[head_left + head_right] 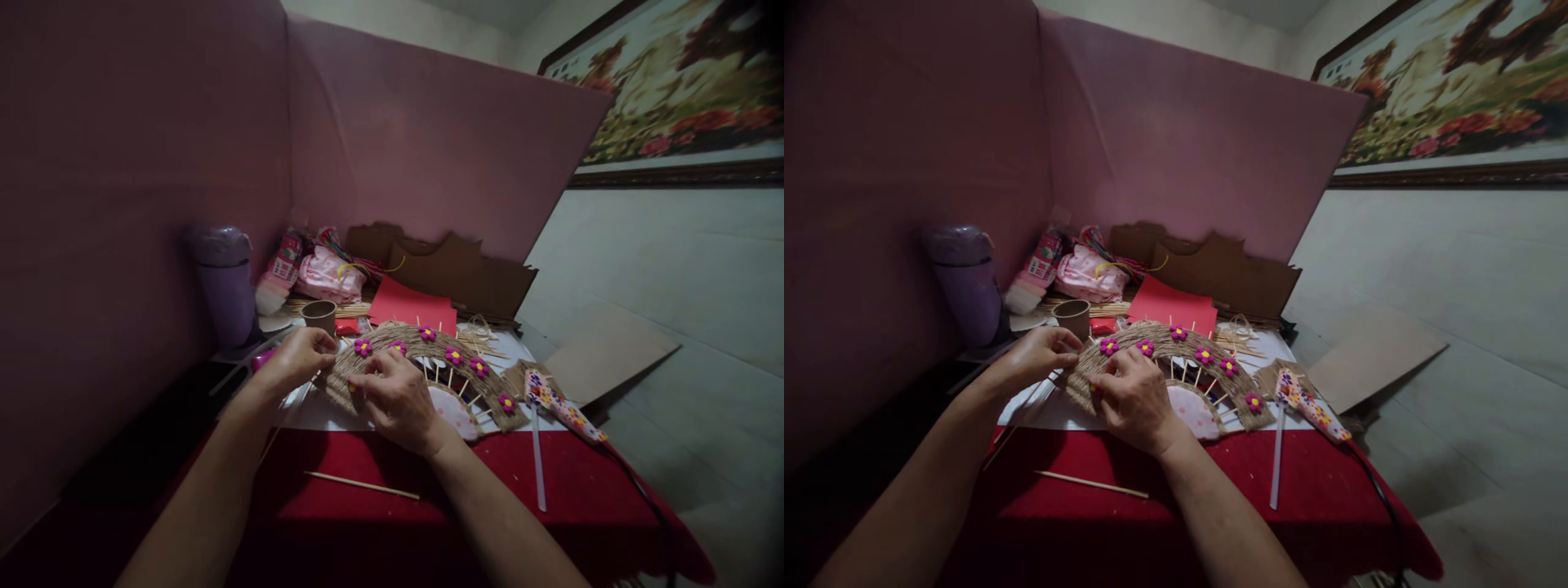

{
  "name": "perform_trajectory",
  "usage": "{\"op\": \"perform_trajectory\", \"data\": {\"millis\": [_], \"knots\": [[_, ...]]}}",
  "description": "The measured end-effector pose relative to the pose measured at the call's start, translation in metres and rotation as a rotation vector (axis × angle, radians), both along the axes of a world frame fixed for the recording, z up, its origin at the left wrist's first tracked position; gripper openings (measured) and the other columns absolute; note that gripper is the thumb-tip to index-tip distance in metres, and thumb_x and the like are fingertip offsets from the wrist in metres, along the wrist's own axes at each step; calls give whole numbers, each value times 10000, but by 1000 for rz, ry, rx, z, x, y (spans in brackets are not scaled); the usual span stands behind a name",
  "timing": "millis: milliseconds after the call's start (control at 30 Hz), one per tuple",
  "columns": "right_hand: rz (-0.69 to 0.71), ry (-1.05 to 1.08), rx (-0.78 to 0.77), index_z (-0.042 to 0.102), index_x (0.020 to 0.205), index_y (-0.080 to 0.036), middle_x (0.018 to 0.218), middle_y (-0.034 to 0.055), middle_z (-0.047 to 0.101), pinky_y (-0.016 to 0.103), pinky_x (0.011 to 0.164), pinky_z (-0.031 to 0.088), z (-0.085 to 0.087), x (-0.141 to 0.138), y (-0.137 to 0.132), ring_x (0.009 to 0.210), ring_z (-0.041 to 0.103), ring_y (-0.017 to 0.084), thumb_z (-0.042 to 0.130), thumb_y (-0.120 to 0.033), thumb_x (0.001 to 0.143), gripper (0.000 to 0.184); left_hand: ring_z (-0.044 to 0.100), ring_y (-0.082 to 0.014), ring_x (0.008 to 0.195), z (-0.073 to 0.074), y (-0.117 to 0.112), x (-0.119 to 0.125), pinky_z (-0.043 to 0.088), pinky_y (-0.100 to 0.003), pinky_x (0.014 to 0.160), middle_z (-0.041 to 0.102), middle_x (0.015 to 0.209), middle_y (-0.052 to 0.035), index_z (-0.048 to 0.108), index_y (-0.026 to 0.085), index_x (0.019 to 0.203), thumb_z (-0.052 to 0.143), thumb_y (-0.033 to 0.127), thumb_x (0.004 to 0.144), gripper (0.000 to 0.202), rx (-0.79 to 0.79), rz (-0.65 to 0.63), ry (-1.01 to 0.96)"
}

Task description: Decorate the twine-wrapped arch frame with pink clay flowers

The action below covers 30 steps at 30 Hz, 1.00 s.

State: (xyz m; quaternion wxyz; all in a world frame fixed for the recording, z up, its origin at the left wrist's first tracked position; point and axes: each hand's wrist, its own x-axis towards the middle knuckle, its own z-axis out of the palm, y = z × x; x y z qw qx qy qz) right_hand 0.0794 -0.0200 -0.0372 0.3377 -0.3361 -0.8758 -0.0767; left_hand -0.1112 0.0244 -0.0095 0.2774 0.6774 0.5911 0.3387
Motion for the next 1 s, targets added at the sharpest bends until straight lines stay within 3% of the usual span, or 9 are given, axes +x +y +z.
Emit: {"op": "perform_trajectory", "data": {"millis": [467, 600, 733, 1000], "knots": [[-46, -159, 197, 659, 1010, -276, 855, 51, 573, 307, 651, 364, -5, -2, 3, 795, 441, 190, 581, -210, 832, 205, 484, -122, 499, -1, 0, 2, 337, -231, 474, 549, 515, 27, 663, 118, 705, 614, 132, 534, 178, -9, 33, -59], [-21, -68, 169, 663, 1023, -257, 870, 51, 579, 315, 672, 384, -5, 0, 4, 805, 447, 190, 587, -213, 816, 225, 478, -118, 482, -1, 1, 1, 330, -233, 470, 550, 500, 29, 653, 129, 675, 623, 144, 520, 159, -16, 22, -104], [-12, 68, 134, 708, 902, -235, 816, 48, 573, 320, 685, 390, -5, 2, 5, 777, 452, 182, 567, -206, 826, 163, 475, -118, 488, 0, 1, 1, 329, -234, 470, 556, 510, 25, 653, 132, 669, 628, 153, 511, 162, -9, 21, -104], [-7, 49, 113, 715, 903, -240, 820, 50, 577, 316, 675, 401, -4, -1, 3, 789, 468, 192, 576, -213, 804, 172, 484, -126, 492, -2, 2, 1, 336, -237, 471, 552, 506, 24, 653, 137, 682, 625, 168, 521, 166, -12, 27, -77]]}}
